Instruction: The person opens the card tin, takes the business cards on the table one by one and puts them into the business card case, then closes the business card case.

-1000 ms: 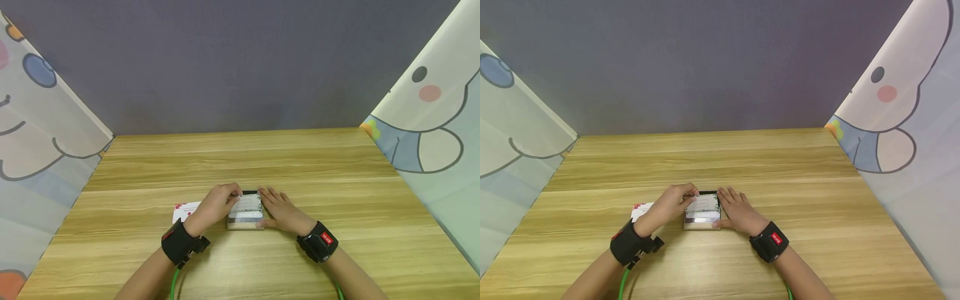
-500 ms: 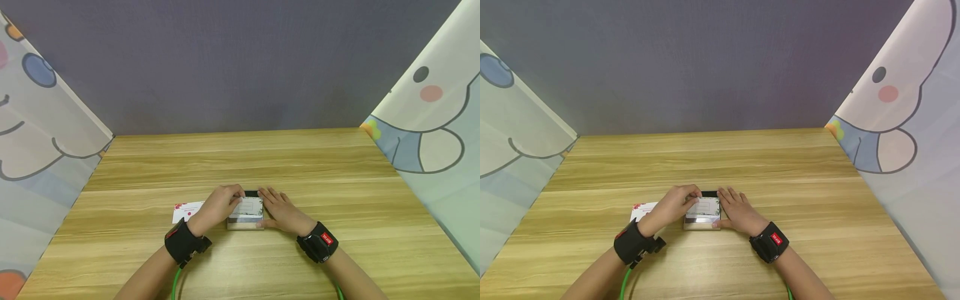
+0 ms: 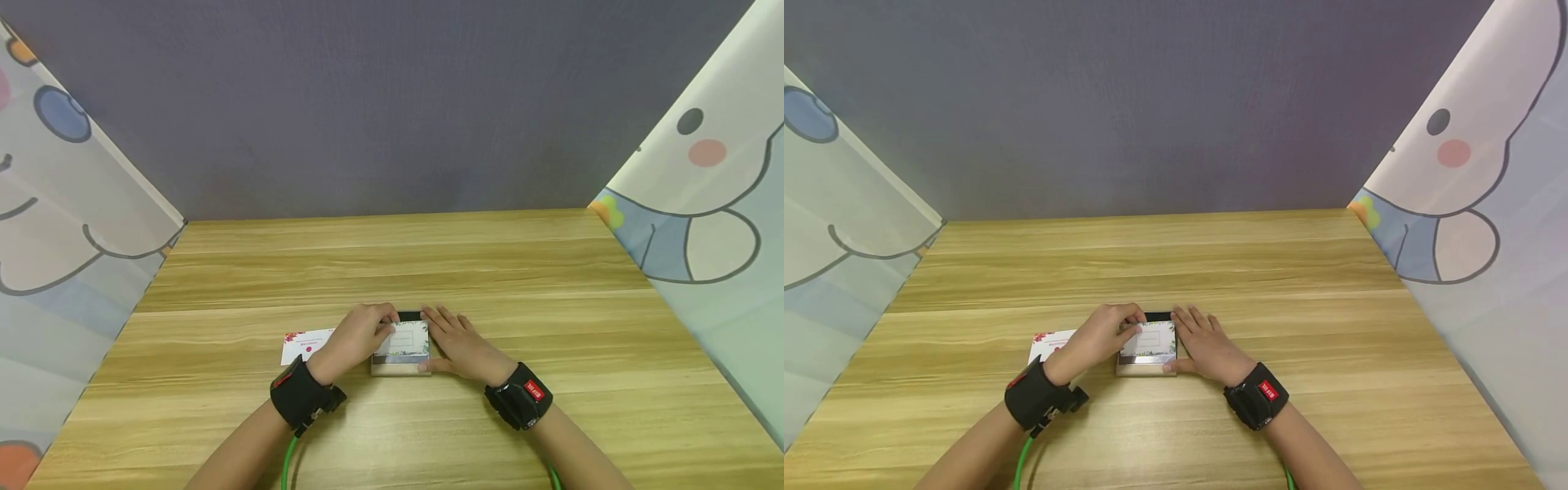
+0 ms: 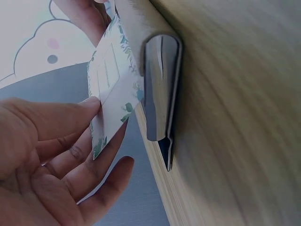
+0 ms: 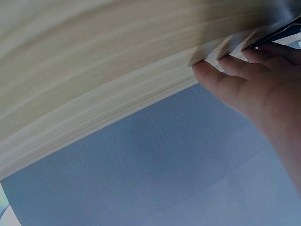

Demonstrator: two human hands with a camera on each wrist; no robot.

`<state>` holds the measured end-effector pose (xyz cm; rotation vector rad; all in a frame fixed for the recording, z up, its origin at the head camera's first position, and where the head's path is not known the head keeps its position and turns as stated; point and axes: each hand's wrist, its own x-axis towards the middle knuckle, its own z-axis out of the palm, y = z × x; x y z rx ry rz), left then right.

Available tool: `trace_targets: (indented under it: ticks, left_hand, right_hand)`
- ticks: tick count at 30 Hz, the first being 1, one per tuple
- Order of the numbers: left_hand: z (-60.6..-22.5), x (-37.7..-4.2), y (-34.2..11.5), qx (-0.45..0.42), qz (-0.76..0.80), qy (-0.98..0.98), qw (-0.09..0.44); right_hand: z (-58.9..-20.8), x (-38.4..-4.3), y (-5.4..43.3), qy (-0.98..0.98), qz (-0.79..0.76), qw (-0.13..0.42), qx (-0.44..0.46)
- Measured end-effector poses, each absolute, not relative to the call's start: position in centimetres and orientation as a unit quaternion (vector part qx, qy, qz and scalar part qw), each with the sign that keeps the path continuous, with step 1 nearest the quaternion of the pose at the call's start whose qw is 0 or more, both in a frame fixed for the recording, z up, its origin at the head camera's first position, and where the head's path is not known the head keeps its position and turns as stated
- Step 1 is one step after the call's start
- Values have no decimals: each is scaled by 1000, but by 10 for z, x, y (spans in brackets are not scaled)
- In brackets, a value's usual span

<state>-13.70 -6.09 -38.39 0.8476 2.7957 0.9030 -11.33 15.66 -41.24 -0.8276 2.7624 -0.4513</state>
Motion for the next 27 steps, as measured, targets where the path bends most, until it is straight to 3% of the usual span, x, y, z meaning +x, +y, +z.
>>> trace_targets:
  ticks: [20, 27]
  left_hand:
    - [-391, -136, -66, 293, 235, 920, 111]
    - [-389, -133, -67, 314, 217, 918, 109]
  right_hand:
    - [-412, -113, 157, 940, -157, 110, -284]
    - [-413, -112, 157, 939, -157, 105, -287]
